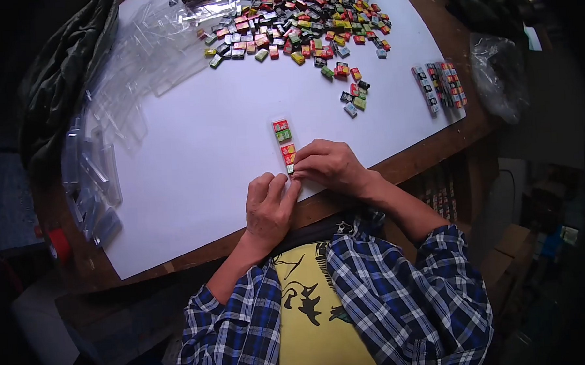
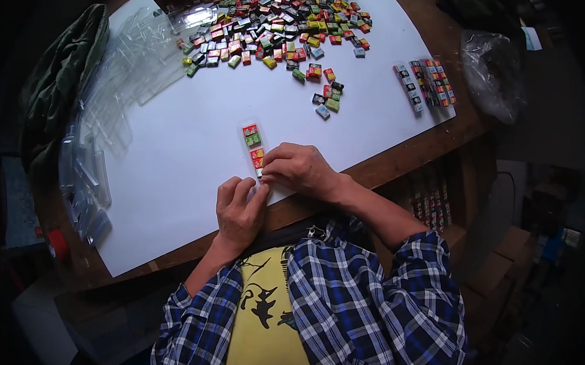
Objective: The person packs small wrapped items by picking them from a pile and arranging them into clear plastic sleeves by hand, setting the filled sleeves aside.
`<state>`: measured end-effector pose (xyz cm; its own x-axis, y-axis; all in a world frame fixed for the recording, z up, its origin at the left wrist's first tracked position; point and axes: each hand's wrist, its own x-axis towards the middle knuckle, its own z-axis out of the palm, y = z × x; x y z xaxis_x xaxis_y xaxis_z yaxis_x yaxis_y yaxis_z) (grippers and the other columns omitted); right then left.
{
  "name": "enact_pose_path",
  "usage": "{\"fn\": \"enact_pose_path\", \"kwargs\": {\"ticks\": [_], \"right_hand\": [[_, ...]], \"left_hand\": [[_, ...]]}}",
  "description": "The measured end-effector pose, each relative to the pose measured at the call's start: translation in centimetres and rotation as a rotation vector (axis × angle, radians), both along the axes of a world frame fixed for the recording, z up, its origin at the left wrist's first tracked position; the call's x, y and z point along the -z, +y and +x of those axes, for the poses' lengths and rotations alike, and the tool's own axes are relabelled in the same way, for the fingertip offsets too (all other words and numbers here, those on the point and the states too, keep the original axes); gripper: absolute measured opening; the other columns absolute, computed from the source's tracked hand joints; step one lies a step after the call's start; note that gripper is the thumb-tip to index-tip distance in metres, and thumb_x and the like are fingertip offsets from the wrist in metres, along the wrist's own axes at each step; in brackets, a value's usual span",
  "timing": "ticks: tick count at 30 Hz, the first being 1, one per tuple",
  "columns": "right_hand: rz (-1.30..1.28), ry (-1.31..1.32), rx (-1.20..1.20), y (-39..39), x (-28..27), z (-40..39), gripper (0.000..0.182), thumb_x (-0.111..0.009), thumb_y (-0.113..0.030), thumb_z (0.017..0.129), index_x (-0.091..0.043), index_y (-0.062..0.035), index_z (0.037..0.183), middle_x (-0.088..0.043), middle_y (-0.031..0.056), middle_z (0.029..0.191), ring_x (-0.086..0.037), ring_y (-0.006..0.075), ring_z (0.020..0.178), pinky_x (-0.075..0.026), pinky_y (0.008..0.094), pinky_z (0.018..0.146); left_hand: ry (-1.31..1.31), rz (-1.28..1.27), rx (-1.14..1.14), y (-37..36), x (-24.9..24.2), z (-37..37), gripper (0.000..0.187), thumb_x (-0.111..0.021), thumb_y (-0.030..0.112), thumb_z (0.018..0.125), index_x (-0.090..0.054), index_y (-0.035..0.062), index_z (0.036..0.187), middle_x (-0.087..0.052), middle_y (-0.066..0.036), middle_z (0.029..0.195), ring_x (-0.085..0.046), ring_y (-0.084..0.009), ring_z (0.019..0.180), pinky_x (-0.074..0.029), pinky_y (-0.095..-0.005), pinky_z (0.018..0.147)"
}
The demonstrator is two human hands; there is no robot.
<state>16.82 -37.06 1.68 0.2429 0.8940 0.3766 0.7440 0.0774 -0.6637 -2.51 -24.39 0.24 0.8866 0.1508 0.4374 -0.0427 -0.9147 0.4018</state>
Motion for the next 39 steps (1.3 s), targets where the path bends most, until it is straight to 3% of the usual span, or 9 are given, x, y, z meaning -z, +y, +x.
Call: {"fn": "enact_pose_path", "kwargs": {"ticks": [6, 8, 11, 14, 19, 30, 39], "right_hand": [[0.006, 0.031, 0.132, -1.4, -0.7, 2.6, 0.014, -0.087, -0.008, 0.089, -0.078, -0.0035, 0.099, -0.078, 0.0099, 0.105, -0.077, 0.0215, 0.082, -0.064, 0.0328, 0.070], [-0.022, 0.016, 0.418, -2.2, -1.1, 4.3, 0.012, -0.084, -0.006, 0.091, -0.078, -0.0028, 0.101, -0.078, 0.0106, 0.108, -0.076, 0.0177, 0.081, -0.063, 0.0318, 0.068], [-0.004, -0.075, 0.574, -3.3, -0.9, 7.4, 0.014, -0.081, -0.003, 0.092, -0.078, -0.0021, 0.106, -0.078, 0.0120, 0.111, -0.075, 0.0151, 0.082, -0.062, 0.0305, 0.069], [-0.092, -0.044, 0.672, -3.8, -1.2, 9.2, 0.015, -0.077, 0.000, 0.092, -0.078, -0.0026, 0.108, -0.078, 0.0136, 0.109, -0.079, 0.0277, 0.089, -0.064, 0.0352, 0.075], [-0.086, -0.086, 0.595, -4.2, -0.6, 9.5, 0.016, -0.075, -0.001, 0.094, -0.079, -0.0028, 0.109, -0.078, 0.0154, 0.112, -0.079, 0.0290, 0.091, -0.064, 0.0362, 0.079], [-0.235, -0.256, 0.577, -2.2, -0.9, 12.0, 0.016, -0.077, -0.012, 0.096, -0.079, -0.0027, 0.109, -0.079, 0.0111, 0.113, -0.078, 0.0289, 0.095, -0.063, 0.0375, 0.082], [-0.191, -0.094, 0.550, -4.7, -2.1, 10.6, 0.014, -0.078, -0.010, 0.096, -0.079, -0.0048, 0.109, -0.079, 0.0103, 0.112, -0.078, 0.0309, 0.090, -0.063, 0.0389, 0.079]], "left_hand": [[-0.004, -0.036, -0.002, -0.3, -0.6, 0.2, 0.036, -0.081, 0.016, 0.090, -0.074, 0.0032, 0.123, -0.067, -0.014, 0.126, -0.060, -0.0342, 0.119, -0.051, -0.0475, 0.098], [0.001, -0.038, -0.008, -0.3, -1.2, 0.4, 0.040, -0.080, 0.017, 0.091, -0.073, 0.0022, 0.127, -0.067, -0.015, 0.134, -0.059, -0.0368, 0.125, -0.050, -0.0490, 0.102], [0.066, -0.009, -0.016, -0.4, -1.8, 0.9, 0.042, -0.079, 0.017, 0.092, -0.072, 0.0012, 0.131, -0.066, -0.016, 0.141, -0.057, -0.0391, 0.130, -0.049, -0.0508, 0.106], [0.107, 0.018, -0.020, -0.4, -1.7, 0.9, 0.044, -0.078, 0.016, 0.094, -0.070, 0.0001, 0.134, -0.065, -0.016, 0.145, -0.055, -0.0406, 0.134, -0.048, -0.0522, 0.109], [0.099, 0.054, -0.008, -0.3, -0.6, 0.6, 0.045, -0.077, 0.016, 0.095, -0.068, -0.0010, 0.136, -0.065, -0.016, 0.144, -0.055, -0.0407, 0.135, -0.047, -0.0537, 0.110], [0.094, 0.070, -0.002, -0.4, -1.0, 1.1, 0.044, -0.078, 0.014, 0.093, -0.070, 0.0021, 0.135, -0.066, -0.014, 0.145, -0.054, -0.0396, 0.134, -0.047, -0.0527, 0.110], [0.117, 0.045, -0.003, -0.3, -0.9, 1.0, 0.046, -0.082, 0.012, 0.089, -0.073, 0.0054, 0.133, -0.066, -0.012, 0.146, -0.053, -0.0394, 0.137, -0.047, -0.0517, 0.111]]}}
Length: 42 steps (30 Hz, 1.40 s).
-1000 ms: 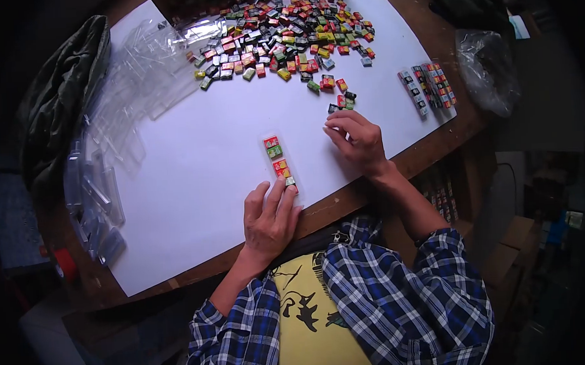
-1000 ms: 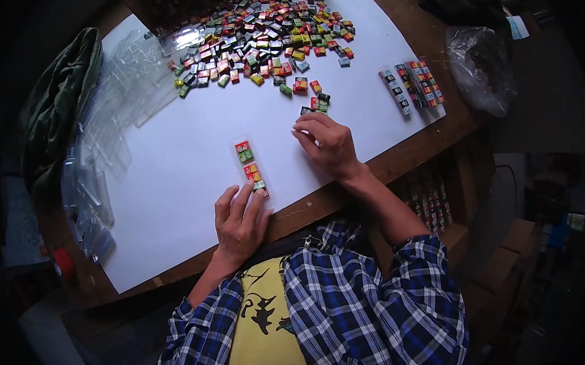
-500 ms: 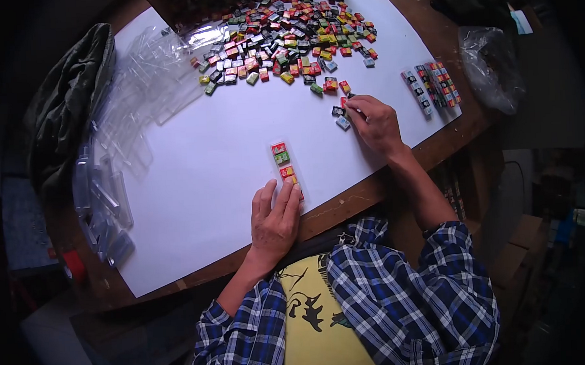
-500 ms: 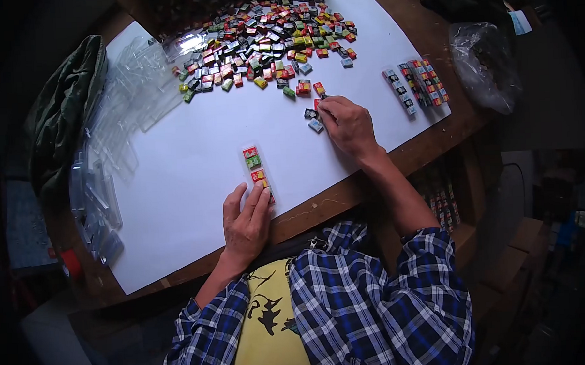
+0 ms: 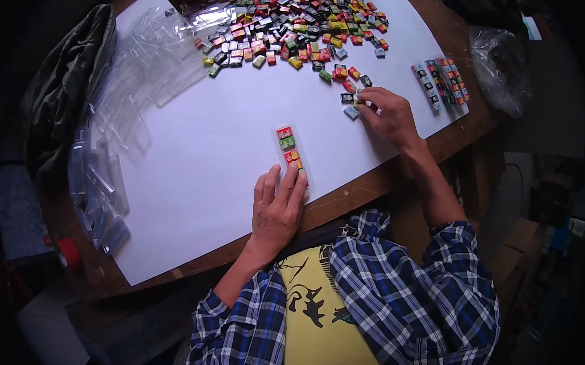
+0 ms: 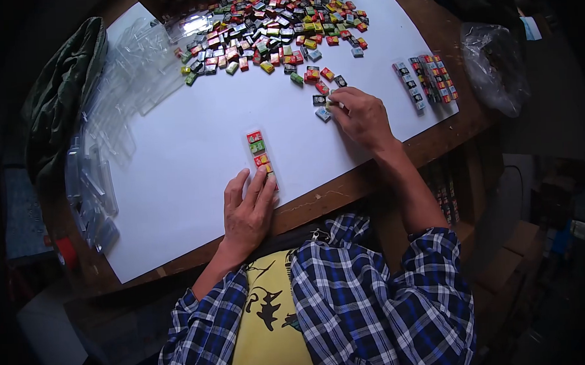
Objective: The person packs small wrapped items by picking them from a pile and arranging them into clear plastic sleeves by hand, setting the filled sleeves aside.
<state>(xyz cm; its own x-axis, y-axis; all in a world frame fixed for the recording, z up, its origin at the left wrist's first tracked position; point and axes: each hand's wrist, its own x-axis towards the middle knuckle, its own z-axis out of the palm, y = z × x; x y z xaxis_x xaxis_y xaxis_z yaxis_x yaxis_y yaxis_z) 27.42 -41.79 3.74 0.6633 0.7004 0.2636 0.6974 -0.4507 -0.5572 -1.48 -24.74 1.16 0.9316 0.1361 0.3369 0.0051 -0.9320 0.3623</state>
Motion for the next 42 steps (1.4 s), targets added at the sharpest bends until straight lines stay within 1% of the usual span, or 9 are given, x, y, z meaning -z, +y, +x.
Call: {"fn": "enact_pose_path", "kwargs": {"ticks": [3, 11, 16, 22, 26, 30, 34, 38, 42], "right_hand": [[-0.160, -0.065, 0.006, -0.2, -0.3, -1.1, 0.017, -0.080, -0.005, 0.095, -0.079, -0.0040, 0.112, -0.080, 0.0122, 0.113, -0.079, 0.0241, 0.089, -0.064, 0.0330, 0.073], [-0.142, -0.202, -0.023, -0.4, 0.7, -1.3, 0.018, -0.082, -0.005, 0.093, -0.077, -0.0031, 0.110, -0.078, 0.0114, 0.110, -0.079, 0.0226, 0.081, -0.063, 0.0317, 0.068], [-0.009, -0.090, -0.008, 0.0, 0.4, -2.4, 0.014, -0.083, -0.007, 0.092, -0.077, -0.0043, 0.104, -0.078, 0.0112, 0.107, -0.078, 0.0276, 0.081, -0.063, 0.0351, 0.067], [0.109, -0.007, -0.454, 4.0, -0.3, -8.6, 0.015, -0.082, -0.003, 0.090, -0.077, -0.0057, 0.103, -0.078, 0.0091, 0.105, -0.078, 0.0267, 0.081, -0.064, 0.0346, 0.067], [0.085, -0.049, -0.493, 5.7, 0.9, -9.3, 0.022, -0.085, 0.000, 0.086, -0.077, -0.0044, 0.106, -0.078, 0.0113, 0.107, -0.079, 0.0268, 0.084, -0.065, 0.0347, 0.069], [0.097, -0.041, -0.436, 6.1, 1.2, -8.8, 0.021, -0.085, -0.001, 0.086, -0.077, -0.0045, 0.105, -0.078, 0.0107, 0.108, -0.079, 0.0275, 0.086, -0.066, 0.0354, 0.070], [0.089, -0.002, -0.519, 5.1, 1.1, -9.1, 0.020, -0.084, -0.001, 0.087, -0.078, -0.0053, 0.105, -0.078, 0.0107, 0.108, -0.080, 0.0274, 0.088, -0.066, 0.0356, 0.071], [0.073, 0.006, -0.556, 5.3, 1.2, -9.1, 0.020, -0.084, 0.000, 0.087, -0.078, -0.0057, 0.105, -0.077, 0.0114, 0.108, -0.079, 0.0272, 0.086, -0.066, 0.0359, 0.073], [0.092, 0.043, -0.549, 6.1, 1.6, -8.7, 0.012, -0.083, -0.008, 0.089, -0.079, -0.0086, 0.100, -0.076, 0.0082, 0.106, -0.077, 0.0283, 0.086, -0.064, 0.0396, 0.071]], "left_hand": [[-0.016, -0.009, 0.009, 0.2, 0.2, 0.2, 0.044, -0.080, 0.014, 0.091, -0.072, 0.0042, 0.132, -0.066, -0.013, 0.146, -0.054, -0.0393, 0.137, -0.046, -0.0520, 0.112], [-0.074, -0.044, 0.033, 0.4, 0.5, -0.1, 0.038, -0.077, 0.017, 0.094, -0.073, 0.0018, 0.128, -0.067, -0.014, 0.142, -0.056, -0.0392, 0.135, -0.046, -0.0528, 0.113], [-0.079, -0.047, 0.035, 0.4, 0.7, -0.3, 0.035, -0.076, 0.016, 0.094, -0.073, 0.0014, 0.126, -0.067, -0.015, 0.142, -0.057, -0.0390, 0.134, -0.046, -0.0527, 0.113], [-0.075, -0.044, 0.037, 0.4, 0.3, -0.2, 0.036, -0.083, 0.016, 0.090, -0.077, 0.0054, 0.123, -0.070, -0.011, 0.140, -0.059, -0.0366, 0.132, -0.049, -0.0504, 0.110], [-0.091, -0.052, 0.029, 0.5, 0.3, -0.2, 0.034, -0.082, 0.015, 0.090, -0.077, 0.0049, 0.123, -0.071, -0.011, 0.139, -0.059, -0.0365, 0.132, -0.050, -0.0500, 0.110], [-0.088, -0.061, 0.030, 0.4, 0.2, -0.1, 0.033, -0.082, 0.015, 0.091, -0.077, 0.0042, 0.121, -0.071, -0.010, 0.139, -0.059, -0.0364, 0.132, -0.050, -0.0491, 0.110], [-0.100, -0.088, 0.026, 0.3, 0.3, -0.1, 0.032, -0.082, 0.015, 0.091, -0.078, 0.0036, 0.120, -0.072, -0.010, 0.137, -0.059, -0.0366, 0.131, -0.051, -0.0484, 0.109], [-0.134, -0.121, 0.065, 0.4, 0.6, -0.2, 0.031, -0.075, 0.013, 0.093, -0.075, -0.0012, 0.120, -0.069, -0.015, 0.139, -0.060, -0.0394, 0.130, -0.051, -0.0505, 0.109], [-0.125, -0.074, 0.030, 0.5, 0.6, -0.2, 0.032, -0.083, 0.014, 0.089, -0.078, 0.0027, 0.118, -0.074, -0.009, 0.131, -0.063, -0.0367, 0.126, -0.055, -0.0462, 0.105]]}}
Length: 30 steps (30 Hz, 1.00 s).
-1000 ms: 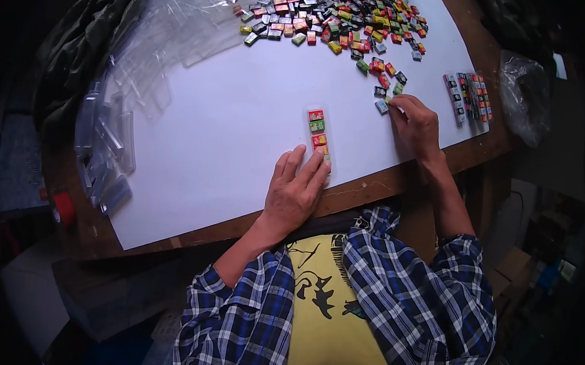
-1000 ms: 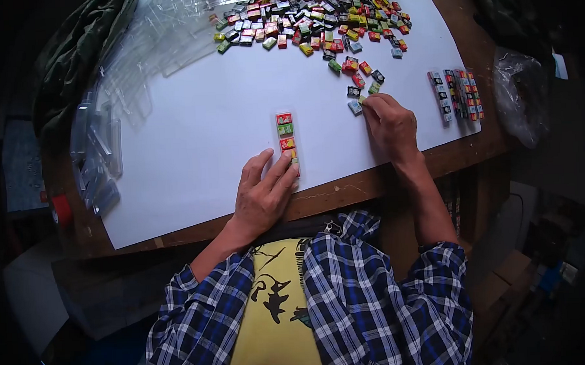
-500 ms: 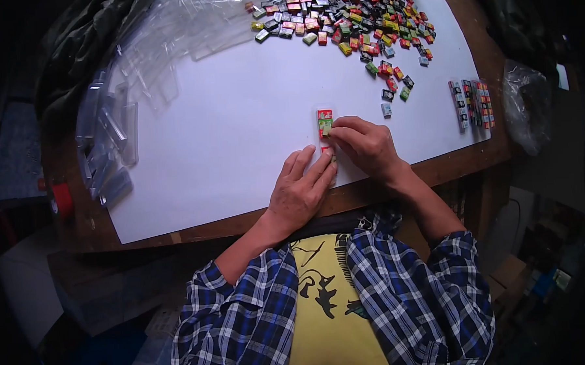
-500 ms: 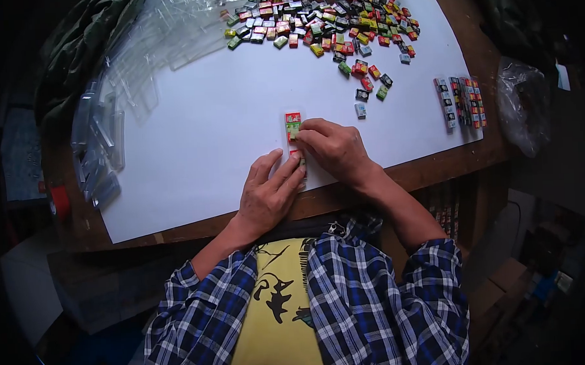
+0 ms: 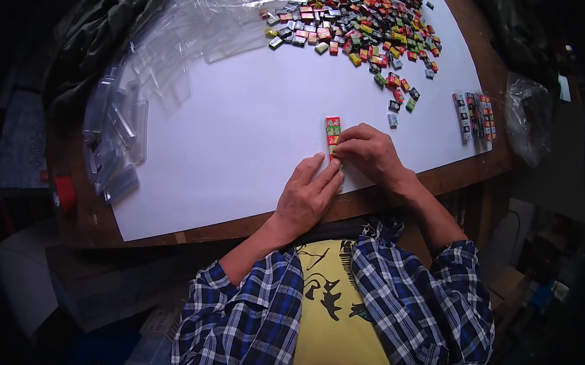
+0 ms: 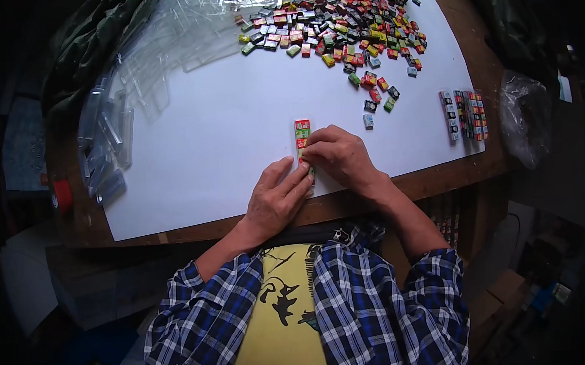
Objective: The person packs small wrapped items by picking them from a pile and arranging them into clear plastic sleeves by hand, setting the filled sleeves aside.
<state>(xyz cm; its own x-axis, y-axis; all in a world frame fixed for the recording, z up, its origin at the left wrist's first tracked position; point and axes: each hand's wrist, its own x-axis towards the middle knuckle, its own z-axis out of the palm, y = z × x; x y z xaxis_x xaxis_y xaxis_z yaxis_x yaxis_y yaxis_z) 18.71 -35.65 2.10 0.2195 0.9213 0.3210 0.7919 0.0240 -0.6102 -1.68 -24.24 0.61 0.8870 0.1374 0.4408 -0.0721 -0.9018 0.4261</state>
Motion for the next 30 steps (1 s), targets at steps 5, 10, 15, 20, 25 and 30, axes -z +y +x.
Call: {"fn": "enact_pose_path", "kwargs": {"ticks": [5, 10, 15, 20, 25, 30], "right_hand": [[-0.179, 0.135, 0.127, 0.4, -1.5, -1.6, 0.021, -0.087, -0.017, 0.086, -0.076, -0.0048, 0.100, -0.074, 0.0094, 0.106, -0.076, 0.0295, 0.091, -0.063, 0.0419, 0.073], [-0.267, -0.114, 0.336, 1.0, -3.1, -3.9, 0.033, -0.091, -0.021, 0.082, -0.072, -0.0021, 0.100, -0.071, 0.0123, 0.103, -0.074, 0.0323, 0.091, -0.061, 0.0420, 0.075], [-0.281, -0.058, 0.332, -0.5, -2.8, -2.4, 0.025, -0.086, -0.017, 0.083, -0.071, -0.0040, 0.098, -0.073, 0.0157, 0.111, -0.074, 0.0346, 0.098, -0.061, 0.0436, 0.081], [-0.124, -0.160, 0.519, -5.9, -3.1, 2.6, 0.019, -0.084, -0.015, 0.085, -0.073, -0.0043, 0.097, -0.074, 0.0170, 0.116, -0.073, 0.0366, 0.103, -0.060, 0.0449, 0.087], [-0.125, -0.401, 0.855, -13.3, -3.2, 12.2, 0.015, -0.081, -0.012, 0.085, -0.075, -0.0047, 0.097, -0.074, 0.0155, 0.110, -0.072, 0.0365, 0.100, -0.058, 0.0470, 0.089], [-0.197, -0.446, 0.910, -16.4, -1.5, 17.9, 0.018, -0.082, -0.013, 0.085, -0.074, -0.0045, 0.098, -0.074, 0.0150, 0.109, -0.070, 0.0379, 0.103, -0.055, 0.0481, 0.093]], "left_hand": [[-0.041, -0.034, 0.041, 0.1, -0.5, 0.0, 0.029, -0.083, 0.014, 0.086, -0.078, 0.0016, 0.113, -0.074, -0.011, 0.125, -0.065, -0.0358, 0.123, -0.057, -0.0461, 0.103], [-0.072, -0.177, 0.196, 0.2, -0.7, -0.3, 0.025, -0.084, 0.013, 0.085, -0.075, 0.0008, 0.105, -0.074, -0.013, 0.117, -0.069, -0.0338, 0.117, -0.059, -0.0470, 0.103], [-0.120, -0.206, 0.261, 0.1, -0.4, -0.1, 0.023, -0.085, 0.011, 0.083, -0.074, 0.0008, 0.101, -0.075, -0.013, 0.110, -0.073, -0.0333, 0.109, -0.059, -0.0476, 0.104], [-0.098, -0.210, 0.283, -0.1, -0.8, 0.4, 0.020, -0.082, 0.003, 0.082, -0.074, 0.0010, 0.101, -0.076, -0.013, 0.109, -0.075, -0.0333, 0.106, -0.061, -0.0482, 0.100], [-0.073, -0.173, 0.252, 0.1, -1.0, 0.7, 0.020, -0.080, 0.000, 0.082, -0.075, 0.0008, 0.101, -0.076, -0.013, 0.107, -0.075, -0.0332, 0.105, -0.061, -0.0481, 0.099], [-0.048, -0.158, 0.250, 0.3, -0.9, 0.2, 0.021, -0.078, 0.001, 0.084, -0.074, -0.0001, 0.105, -0.075, -0.013, 0.110, -0.074, -0.0332, 0.108, -0.060, -0.0479, 0.101]]}}
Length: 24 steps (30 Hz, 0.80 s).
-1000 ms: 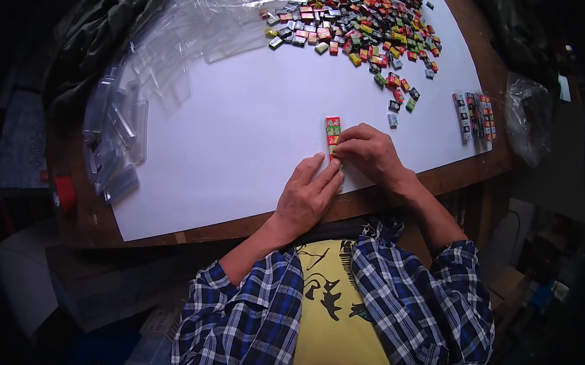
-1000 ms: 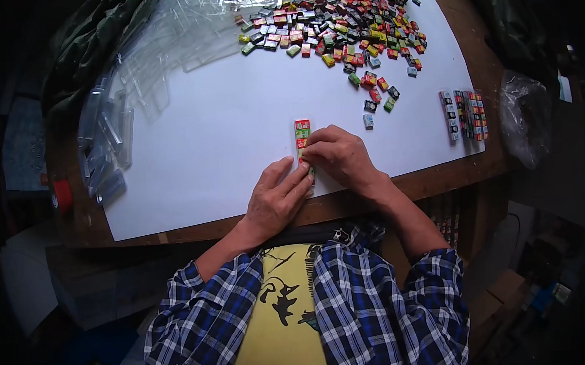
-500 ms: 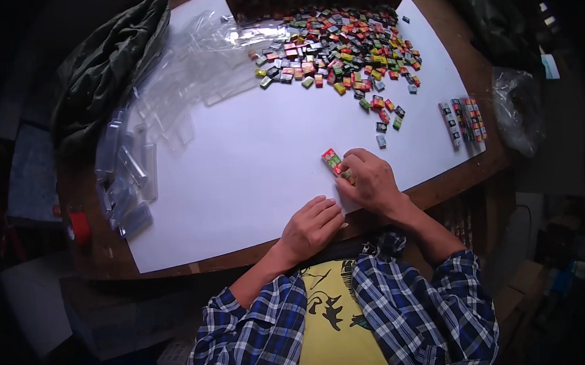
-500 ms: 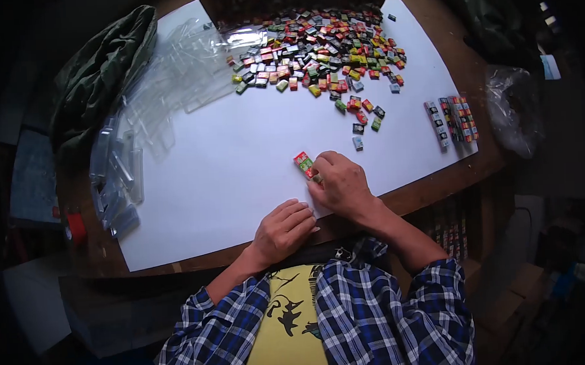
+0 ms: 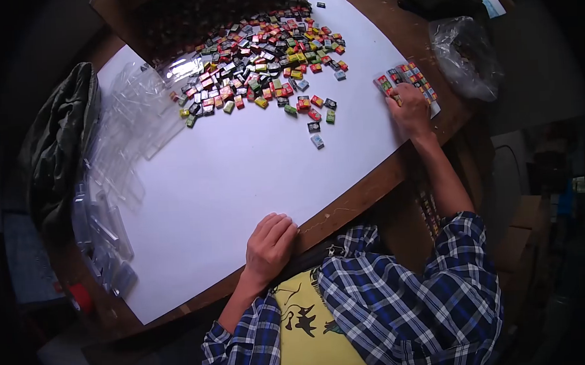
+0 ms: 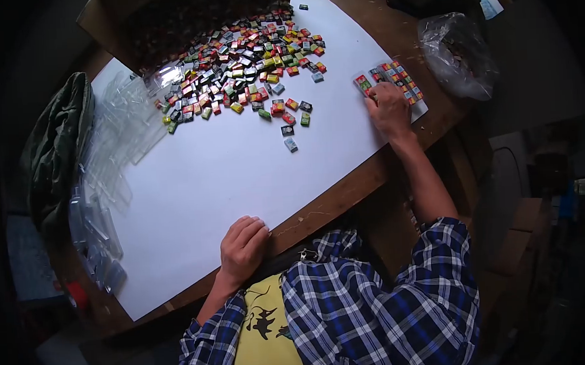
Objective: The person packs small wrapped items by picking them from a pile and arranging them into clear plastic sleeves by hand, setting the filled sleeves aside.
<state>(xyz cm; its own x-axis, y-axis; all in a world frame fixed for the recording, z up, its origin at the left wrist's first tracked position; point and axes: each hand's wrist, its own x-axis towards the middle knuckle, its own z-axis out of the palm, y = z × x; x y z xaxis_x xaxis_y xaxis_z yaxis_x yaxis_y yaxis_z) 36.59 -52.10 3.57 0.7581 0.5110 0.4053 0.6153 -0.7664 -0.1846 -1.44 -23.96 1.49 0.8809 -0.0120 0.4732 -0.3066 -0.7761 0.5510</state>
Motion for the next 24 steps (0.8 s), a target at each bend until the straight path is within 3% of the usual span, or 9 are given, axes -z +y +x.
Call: {"fn": "enact_pose_path", "kwargs": {"ticks": [7, 12, 14, 17, 19, 24], "right_hand": [[-0.065, -0.013, 0.062, 0.6, 0.3, -0.7, 0.023, -0.084, -0.012, 0.085, -0.074, -0.0047, 0.104, -0.075, 0.0150, 0.109, -0.070, 0.0369, 0.102, -0.054, 0.0470, 0.094], [0.095, -0.031, -0.103, 2.8, -0.9, -4.0, 0.024, -0.084, -0.007, 0.087, -0.074, -0.0042, 0.109, -0.076, 0.0160, 0.113, -0.071, 0.0363, 0.104, -0.056, 0.0469, 0.093], [0.182, 0.027, -0.220, 6.2, -1.1, -5.6, 0.025, -0.083, -0.005, 0.087, -0.074, -0.0039, 0.110, -0.077, 0.0163, 0.115, -0.072, 0.0364, 0.105, -0.058, 0.0462, 0.092], [0.229, 0.182, -0.325, 11.8, -1.9, -7.4, 0.029, -0.083, -0.002, 0.086, -0.074, -0.0037, 0.114, -0.077, 0.0160, 0.115, -0.073, 0.0362, 0.107, -0.060, 0.0433, 0.089], [0.266, 0.175, -0.566, 16.8, -2.3, -9.3, 0.031, -0.081, -0.001, 0.086, -0.074, -0.0038, 0.116, -0.077, 0.0156, 0.114, -0.073, 0.0351, 0.106, -0.061, 0.0421, 0.086], [0.211, 0.167, -0.937, 30.7, -2.7, -13.1, 0.045, -0.081, -0.001, 0.086, -0.068, -0.0050, 0.128, -0.076, 0.0136, 0.118, -0.071, 0.0349, 0.108, -0.059, 0.0447, 0.095]], "left_hand": [[-0.018, -0.004, -0.023, -0.2, -0.2, 0.2, 0.018, -0.080, 0.000, 0.084, -0.075, 0.0004, 0.101, -0.076, -0.012, 0.106, -0.075, -0.0328, 0.105, -0.061, -0.0459, 0.097], [0.022, -0.066, -0.127, -0.4, -0.1, 0.3, 0.018, -0.081, 0.001, 0.084, -0.075, 0.0012, 0.101, -0.075, -0.012, 0.111, -0.073, -0.0335, 0.111, -0.061, -0.0445, 0.097], [0.039, -0.059, -0.251, 0.0, -0.4, -0.1, 0.018, -0.081, 0.002, 0.084, -0.075, 0.0014, 0.101, -0.075, -0.012, 0.112, -0.072, -0.0336, 0.113, -0.060, -0.0442, 0.097], [0.041, -0.036, -0.237, 0.0, -0.4, 0.1, 0.019, -0.082, 0.003, 0.085, -0.075, 0.0021, 0.102, -0.073, -0.012, 0.116, -0.069, -0.0338, 0.118, -0.059, -0.0436, 0.098], [0.037, -0.051, -0.211, -0.1, 0.0, -0.1, 0.021, -0.082, 0.004, 0.084, -0.075, 0.0016, 0.103, -0.073, -0.012, 0.117, -0.068, -0.0333, 0.119, -0.058, -0.0430, 0.099], [0.026, -0.070, -0.172, 0.1, 0.2, -0.2, 0.023, -0.082, 0.005, 0.083, -0.074, 0.0006, 0.104, -0.073, -0.012, 0.116, -0.067, -0.0328, 0.120, -0.058, -0.0420, 0.101]]}}
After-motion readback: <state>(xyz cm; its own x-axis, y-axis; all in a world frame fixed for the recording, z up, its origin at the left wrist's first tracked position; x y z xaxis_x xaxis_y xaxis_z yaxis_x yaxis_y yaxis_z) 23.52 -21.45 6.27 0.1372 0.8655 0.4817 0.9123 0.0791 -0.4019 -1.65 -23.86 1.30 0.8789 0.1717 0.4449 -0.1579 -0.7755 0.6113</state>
